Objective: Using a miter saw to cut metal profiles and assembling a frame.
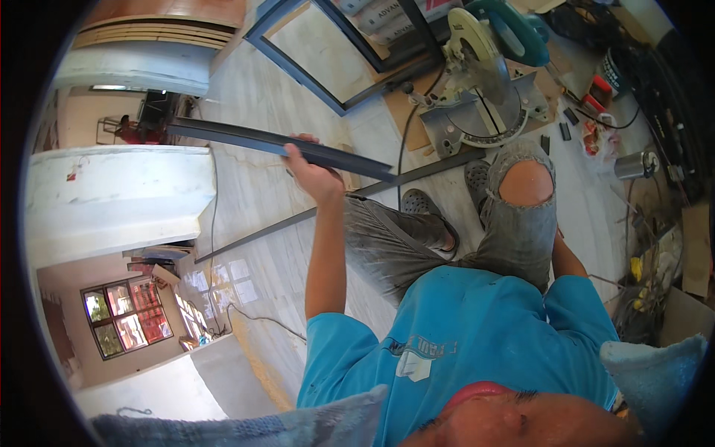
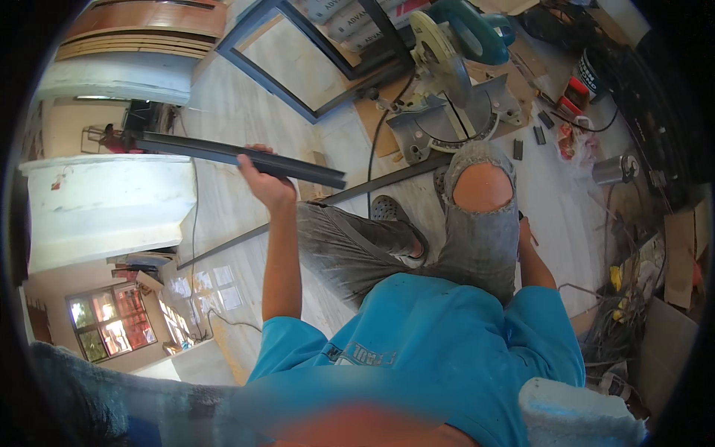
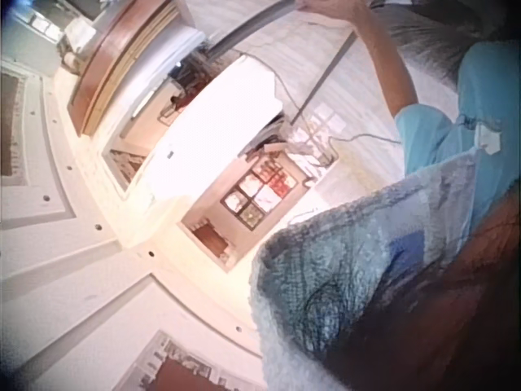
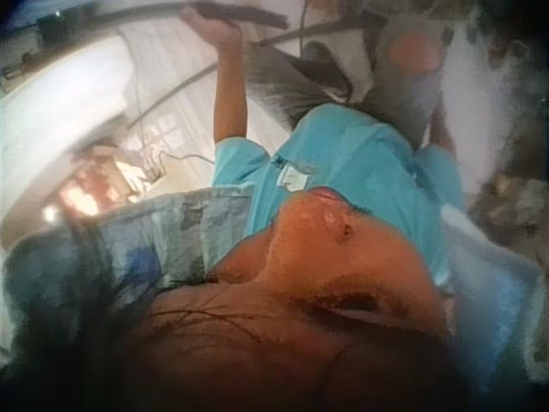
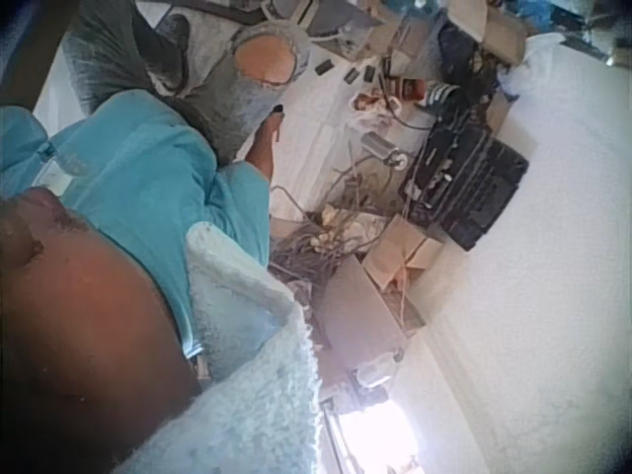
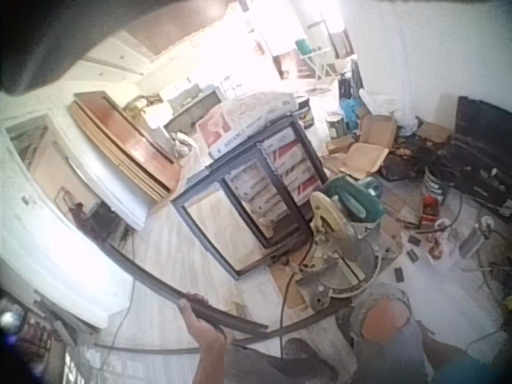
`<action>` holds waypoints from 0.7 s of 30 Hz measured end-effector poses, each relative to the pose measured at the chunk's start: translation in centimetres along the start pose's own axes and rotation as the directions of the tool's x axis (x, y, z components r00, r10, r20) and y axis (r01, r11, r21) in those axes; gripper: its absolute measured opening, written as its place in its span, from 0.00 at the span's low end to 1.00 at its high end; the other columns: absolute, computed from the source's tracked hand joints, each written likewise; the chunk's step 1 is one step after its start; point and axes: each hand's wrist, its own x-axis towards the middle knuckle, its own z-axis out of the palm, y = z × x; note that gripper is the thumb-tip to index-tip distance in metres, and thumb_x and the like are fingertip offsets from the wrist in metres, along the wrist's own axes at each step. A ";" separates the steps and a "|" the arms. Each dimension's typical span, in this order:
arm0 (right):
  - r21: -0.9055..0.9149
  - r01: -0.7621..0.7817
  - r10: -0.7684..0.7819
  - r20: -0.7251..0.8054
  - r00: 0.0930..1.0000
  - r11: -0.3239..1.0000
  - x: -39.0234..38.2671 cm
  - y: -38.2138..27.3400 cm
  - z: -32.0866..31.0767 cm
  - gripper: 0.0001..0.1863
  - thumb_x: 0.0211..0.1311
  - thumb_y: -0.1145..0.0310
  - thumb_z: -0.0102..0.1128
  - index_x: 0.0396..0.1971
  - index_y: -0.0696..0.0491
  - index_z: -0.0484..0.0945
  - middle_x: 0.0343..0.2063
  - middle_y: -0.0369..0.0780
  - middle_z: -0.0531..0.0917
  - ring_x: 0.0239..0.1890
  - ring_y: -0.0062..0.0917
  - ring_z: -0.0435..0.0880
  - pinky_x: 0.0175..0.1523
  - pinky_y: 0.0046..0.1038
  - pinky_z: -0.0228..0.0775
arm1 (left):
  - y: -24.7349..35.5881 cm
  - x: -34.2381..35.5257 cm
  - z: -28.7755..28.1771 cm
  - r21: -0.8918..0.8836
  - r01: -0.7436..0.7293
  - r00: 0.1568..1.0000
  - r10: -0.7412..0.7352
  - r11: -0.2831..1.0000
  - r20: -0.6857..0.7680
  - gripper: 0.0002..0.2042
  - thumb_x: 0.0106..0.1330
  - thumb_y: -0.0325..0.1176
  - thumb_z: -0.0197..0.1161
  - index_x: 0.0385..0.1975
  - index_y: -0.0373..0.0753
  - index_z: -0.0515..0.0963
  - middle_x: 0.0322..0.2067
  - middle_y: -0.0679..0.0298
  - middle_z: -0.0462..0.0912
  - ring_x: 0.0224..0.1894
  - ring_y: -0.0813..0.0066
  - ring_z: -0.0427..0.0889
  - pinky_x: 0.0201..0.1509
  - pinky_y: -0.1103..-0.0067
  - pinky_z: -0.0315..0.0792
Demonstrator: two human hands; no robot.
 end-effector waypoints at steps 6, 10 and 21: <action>0.245 0.503 -0.371 -0.433 0.821 0.829 -2.0 -21.3 -20.5 0.27 0.64 0.65 0.64 0.61 0.58 0.71 0.57 0.50 0.79 0.60 0.41 0.79 0.66 0.37 0.67 | -0.8 -5.6 3.2 0.067 -0.009 0.997 0.004 0.998 0.075 0.11 0.73 0.35 0.64 0.48 0.42 0.72 0.39 0.67 0.81 0.38 0.83 0.77 0.41 0.80 0.73; 0.384 0.898 -0.804 -0.453 0.385 0.214 -15.5 -37.6 -32.1 0.27 0.65 0.69 0.65 0.62 0.57 0.71 0.54 0.43 0.80 0.56 0.30 0.80 0.62 0.32 0.70 | 0.4 -9.1 7.5 -0.021 -0.049 0.973 0.052 0.999 0.227 0.11 0.68 0.30 0.70 0.44 0.41 0.75 0.39 0.67 0.82 0.38 0.80 0.79 0.42 0.78 0.76; -0.153 0.988 -0.995 0.103 -0.003 -0.018 -26.5 -47.6 -36.7 0.24 0.53 0.69 0.65 0.53 0.52 0.77 0.42 0.45 0.84 0.43 0.42 0.84 0.46 0.43 0.75 | 4.2 -13.6 9.9 -0.002 0.250 0.894 -0.230 0.968 0.385 0.13 0.69 0.34 0.70 0.46 0.39 0.76 0.40 0.65 0.82 0.42 0.77 0.82 0.50 0.76 0.77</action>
